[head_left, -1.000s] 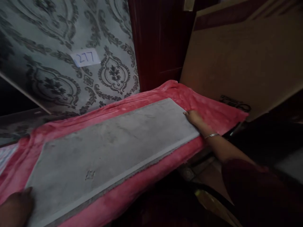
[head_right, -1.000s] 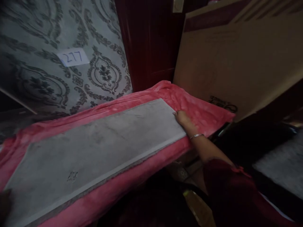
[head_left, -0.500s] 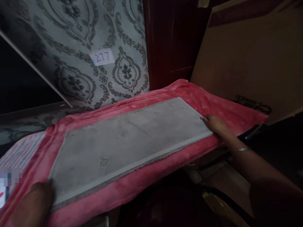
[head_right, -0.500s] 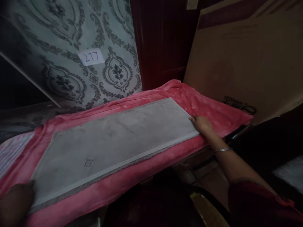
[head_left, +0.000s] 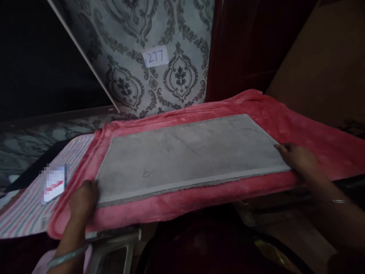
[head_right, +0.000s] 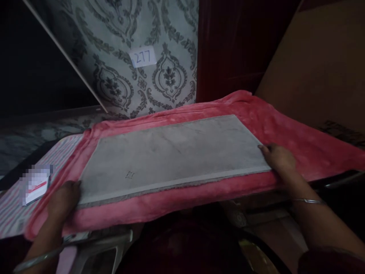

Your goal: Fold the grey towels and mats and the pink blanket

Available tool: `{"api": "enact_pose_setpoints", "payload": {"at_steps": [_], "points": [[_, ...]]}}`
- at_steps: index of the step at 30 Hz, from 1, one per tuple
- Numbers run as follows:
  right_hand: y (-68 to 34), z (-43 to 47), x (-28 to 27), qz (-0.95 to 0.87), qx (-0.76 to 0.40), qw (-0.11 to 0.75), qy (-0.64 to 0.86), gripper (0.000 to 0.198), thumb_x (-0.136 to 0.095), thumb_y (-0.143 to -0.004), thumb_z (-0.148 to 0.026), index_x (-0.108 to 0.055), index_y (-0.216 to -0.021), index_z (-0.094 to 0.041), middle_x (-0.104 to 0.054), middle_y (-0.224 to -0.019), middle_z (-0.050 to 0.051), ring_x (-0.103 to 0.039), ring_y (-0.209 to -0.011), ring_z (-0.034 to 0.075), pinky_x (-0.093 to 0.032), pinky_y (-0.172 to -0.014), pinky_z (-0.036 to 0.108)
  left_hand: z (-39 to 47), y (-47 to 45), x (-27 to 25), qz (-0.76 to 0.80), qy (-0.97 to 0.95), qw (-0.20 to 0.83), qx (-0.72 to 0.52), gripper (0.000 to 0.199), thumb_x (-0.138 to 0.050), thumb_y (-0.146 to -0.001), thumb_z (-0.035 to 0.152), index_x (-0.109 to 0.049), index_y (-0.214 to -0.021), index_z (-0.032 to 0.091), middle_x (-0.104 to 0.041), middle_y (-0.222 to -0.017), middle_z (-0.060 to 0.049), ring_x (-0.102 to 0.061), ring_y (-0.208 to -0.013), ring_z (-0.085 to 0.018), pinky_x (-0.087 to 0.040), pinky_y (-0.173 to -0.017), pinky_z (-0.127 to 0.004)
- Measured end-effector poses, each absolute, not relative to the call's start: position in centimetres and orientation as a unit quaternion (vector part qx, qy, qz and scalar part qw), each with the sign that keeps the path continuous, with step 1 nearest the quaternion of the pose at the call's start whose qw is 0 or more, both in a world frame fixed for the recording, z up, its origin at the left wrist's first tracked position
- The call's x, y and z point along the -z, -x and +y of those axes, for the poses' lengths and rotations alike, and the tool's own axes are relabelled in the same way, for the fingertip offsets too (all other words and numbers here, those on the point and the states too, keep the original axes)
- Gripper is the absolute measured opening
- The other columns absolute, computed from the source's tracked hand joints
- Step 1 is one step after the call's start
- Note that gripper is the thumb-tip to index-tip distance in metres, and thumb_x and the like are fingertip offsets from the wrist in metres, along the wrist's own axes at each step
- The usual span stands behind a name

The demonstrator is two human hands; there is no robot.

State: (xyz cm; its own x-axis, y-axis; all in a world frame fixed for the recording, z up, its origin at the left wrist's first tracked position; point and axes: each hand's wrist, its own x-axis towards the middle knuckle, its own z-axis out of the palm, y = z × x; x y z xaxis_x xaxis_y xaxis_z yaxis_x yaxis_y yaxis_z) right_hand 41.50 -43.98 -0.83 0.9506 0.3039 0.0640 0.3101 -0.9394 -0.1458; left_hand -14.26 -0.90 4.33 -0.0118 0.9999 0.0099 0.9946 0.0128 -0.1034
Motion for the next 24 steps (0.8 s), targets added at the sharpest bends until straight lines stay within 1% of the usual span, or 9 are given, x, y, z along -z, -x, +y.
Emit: {"api": "enact_pose_setpoints", "payload": {"at_steps": [3,5,8,11,13,14,17,20,24], "points": [[-41.7,-44.3,0.8,-0.115,-0.032,0.081,0.990,0.054,-0.037,-0.098,-0.045,-0.068,-0.128,-0.012,-0.066,-0.122,0.028,-0.065,-0.107,0.035,-0.048,-0.076,0.043,-1.9,14.1,-4.6,-0.702,0.711,0.034,-0.021,0.042,-0.037,-0.099,0.038,-0.064,-0.117,0.011,-0.074,-0.109,-0.023,-0.070,-0.105,-0.038,-0.056,-0.079,-0.044],[-41.7,-44.4,0.5,-0.094,-0.034,0.081,0.992,0.053,-0.039,-0.097,-0.045,-0.068,-0.127,-0.012,-0.066,-0.119,0.030,-0.064,-0.108,0.038,-0.049,-0.078,0.047,-2.3,14.1,-4.5,-0.690,0.723,0.041,0.000,0.045,-0.037,-0.099,0.035,-0.063,-0.121,0.006,-0.071,-0.112,-0.026,-0.069,-0.106,-0.040,-0.056,-0.082,-0.048],[-40.9,-43.4,-0.3,-0.141,0.062,0.095,0.983,0.056,-0.040,-0.095,-0.046,-0.063,-0.133,-0.011,-0.065,-0.119,0.032,-0.060,-0.116,0.041,-0.048,-0.088,0.053,-2.7,13.3,-4.5,-0.636,0.763,0.098,0.061,0.048,-0.044,-0.097,0.030,-0.056,-0.135,0.004,-0.065,-0.127,-0.026,-0.063,-0.118,-0.039,-0.051,-0.098,-0.049],[-39.0,-39.3,-1.6,-0.322,0.173,0.156,0.918,0.059,-0.038,-0.097,-0.043,-0.048,-0.146,-0.011,-0.053,-0.141,0.028,-0.046,-0.136,0.036,-0.040,-0.108,0.054,-2.9,10.5,-4.6,-0.530,0.837,0.101,0.097,0.057,-0.051,-0.094,0.031,-0.046,-0.147,0.010,-0.056,-0.144,-0.020,-0.051,-0.135,-0.034,-0.041,-0.112,-0.046],[-37.0,-35.0,-2.5,-0.452,0.170,0.192,0.854,0.059,-0.039,-0.098,-0.042,-0.042,-0.149,-0.013,-0.044,-0.152,0.023,-0.038,-0.144,0.031,-0.034,-0.116,0.051,-3.2,7.9,-4.7,-0.447,0.888,0.071,0.082,0.061,-0.052,-0.095,0.035,-0.042,-0.152,0.016,-0.044,-0.157,-0.016,-0.037,-0.147,-0.032,-0.033,-0.118,-0.047],[-35.9,-32.5,-2.9,-0.508,0.155,0.196,0.824,0.060,-0.041,-0.098,-0.043,-0.042,-0.149,-0.012,-0.040,-0.155,0.023,-0.035,-0.146,0.031,-0.032,-0.118,0.050,-3.3,6.6,-4.8,-0.408,0.908,0.058,0.071,0.062,-0.052,-0.096,0.038,-0.040,-0.153,0.019,-0.036,-0.162,-0.014,-0.029,-0.151,-0.032,-0.028,-0.121,-0.049],[-32.7,-25.0,-3.6,-0.626,0.103,0.176,0.753,0.062,-0.043,-0.099,-0.044,-0.039,-0.153,-0.014,-0.031,-0.162,0.019,-0.025,-0.151,0.032,-0.025,-0.121,0.052,-3.7,3.8,-4.6,-0.332,0.942,0.032,0.046,0.064,-0.048,-0.098,0.045,-0.035,-0.157,0.024,-0.021,-0.168,-0.010,-0.013,-0.155,-0.033,-0.015,-0.123,-0.056],[-30.4,-18.7,-3.4,-0.685,0.053,0.140,0.713,0.064,-0.043,-0.100,-0.044,-0.036,-0.156,-0.013,-0.020,-0.166,0.016,-0.016,-0.153,0.034,-0.022,-0.122,0.051,-3.9,3.4,-3.5,-0.323,0.946,0.009,0.024,0.067,-0.048,-0.098,0.050,-0.033,-0.158,0.025,-0.020,-0.169,-0.010,-0.012,-0.155,-0.035,-0.012,-0.122,-0.059],[-29.3,-13.1,-2.2,-0.684,0.018,0.116,0.720,0.066,-0.039,-0.101,-0.048,-0.032,-0.159,-0.018,-0.018,-0.167,0.014,-0.013,-0.153,0.036,-0.023,-0.120,0.058,-3.8,5.0,-1.3,-0.357,0.934,-0.009,0.022,0.067,-0.048,-0.097,0.052,-0.034,-0.158,0.027,-0.026,-0.167,-0.010,-0.016,-0.155,-0.036,-0.017,-0.121,-0.061]]}}
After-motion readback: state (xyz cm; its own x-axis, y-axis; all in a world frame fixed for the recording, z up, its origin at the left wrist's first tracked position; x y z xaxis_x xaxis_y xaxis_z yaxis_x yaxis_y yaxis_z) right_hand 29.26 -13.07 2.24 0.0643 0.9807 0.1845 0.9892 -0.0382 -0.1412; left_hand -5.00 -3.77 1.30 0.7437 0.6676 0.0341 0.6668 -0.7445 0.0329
